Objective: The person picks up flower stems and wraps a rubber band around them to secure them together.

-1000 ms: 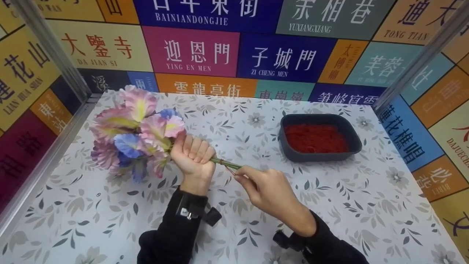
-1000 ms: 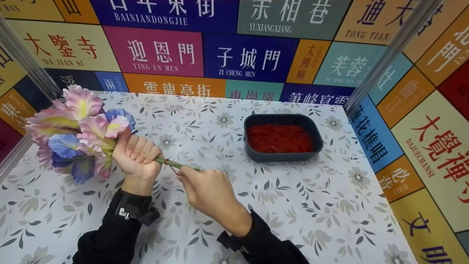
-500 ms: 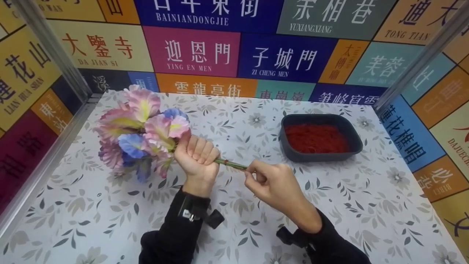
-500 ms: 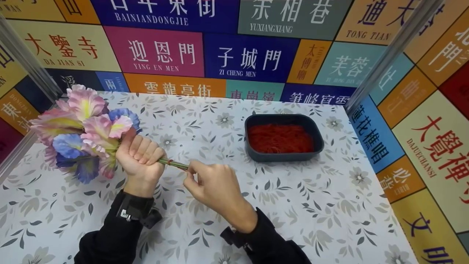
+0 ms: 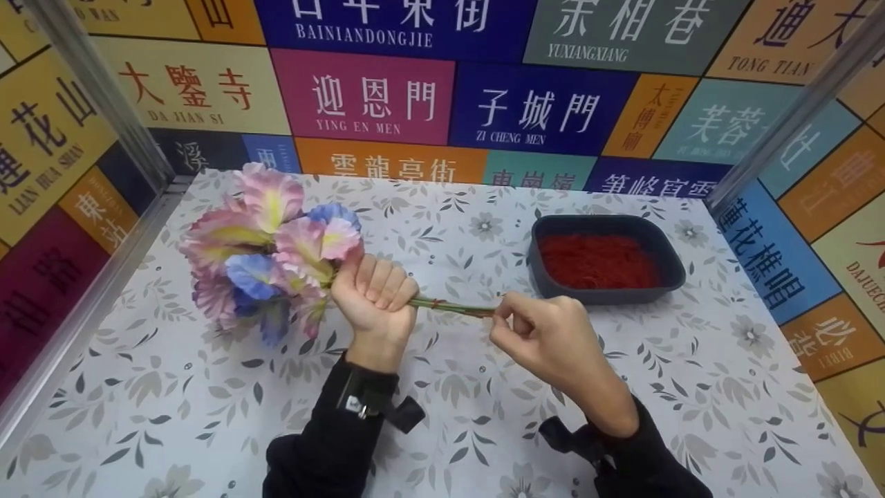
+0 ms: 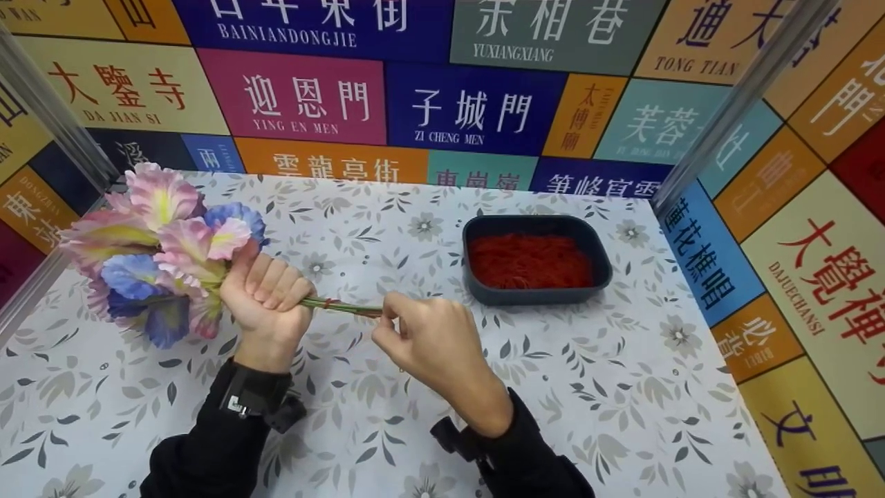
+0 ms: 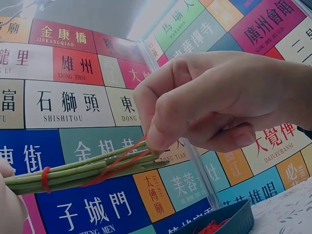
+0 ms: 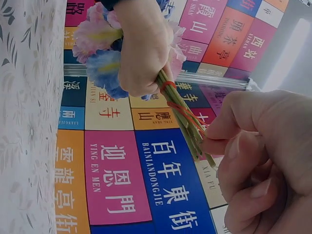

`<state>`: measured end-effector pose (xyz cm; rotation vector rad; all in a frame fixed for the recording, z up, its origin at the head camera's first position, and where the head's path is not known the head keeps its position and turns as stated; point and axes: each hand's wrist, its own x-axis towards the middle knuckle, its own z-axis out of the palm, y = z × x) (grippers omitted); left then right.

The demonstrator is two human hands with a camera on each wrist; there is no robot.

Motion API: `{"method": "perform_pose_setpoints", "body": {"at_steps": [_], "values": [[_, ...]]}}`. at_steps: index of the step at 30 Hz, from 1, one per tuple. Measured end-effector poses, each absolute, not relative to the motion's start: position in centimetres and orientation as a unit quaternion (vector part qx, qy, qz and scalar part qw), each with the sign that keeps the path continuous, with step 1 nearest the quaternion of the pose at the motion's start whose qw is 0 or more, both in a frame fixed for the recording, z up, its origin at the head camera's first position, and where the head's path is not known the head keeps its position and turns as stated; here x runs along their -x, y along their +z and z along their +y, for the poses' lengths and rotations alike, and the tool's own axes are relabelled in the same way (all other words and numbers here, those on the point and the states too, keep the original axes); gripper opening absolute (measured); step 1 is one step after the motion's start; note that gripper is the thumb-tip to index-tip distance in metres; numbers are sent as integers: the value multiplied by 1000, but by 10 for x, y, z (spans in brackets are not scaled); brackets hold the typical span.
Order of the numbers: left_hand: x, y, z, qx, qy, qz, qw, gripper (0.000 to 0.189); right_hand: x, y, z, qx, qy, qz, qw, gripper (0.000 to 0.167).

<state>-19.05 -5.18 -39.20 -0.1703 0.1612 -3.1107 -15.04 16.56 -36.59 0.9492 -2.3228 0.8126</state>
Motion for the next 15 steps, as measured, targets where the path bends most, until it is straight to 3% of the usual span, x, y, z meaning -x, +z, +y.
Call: {"method": "perform_pose_setpoints", "body": {"at_steps": [15], "values": [[191, -393, -53, 43, -998, 41, 15, 61, 155, -364, 174, -345, 308, -844, 273, 23]]}}
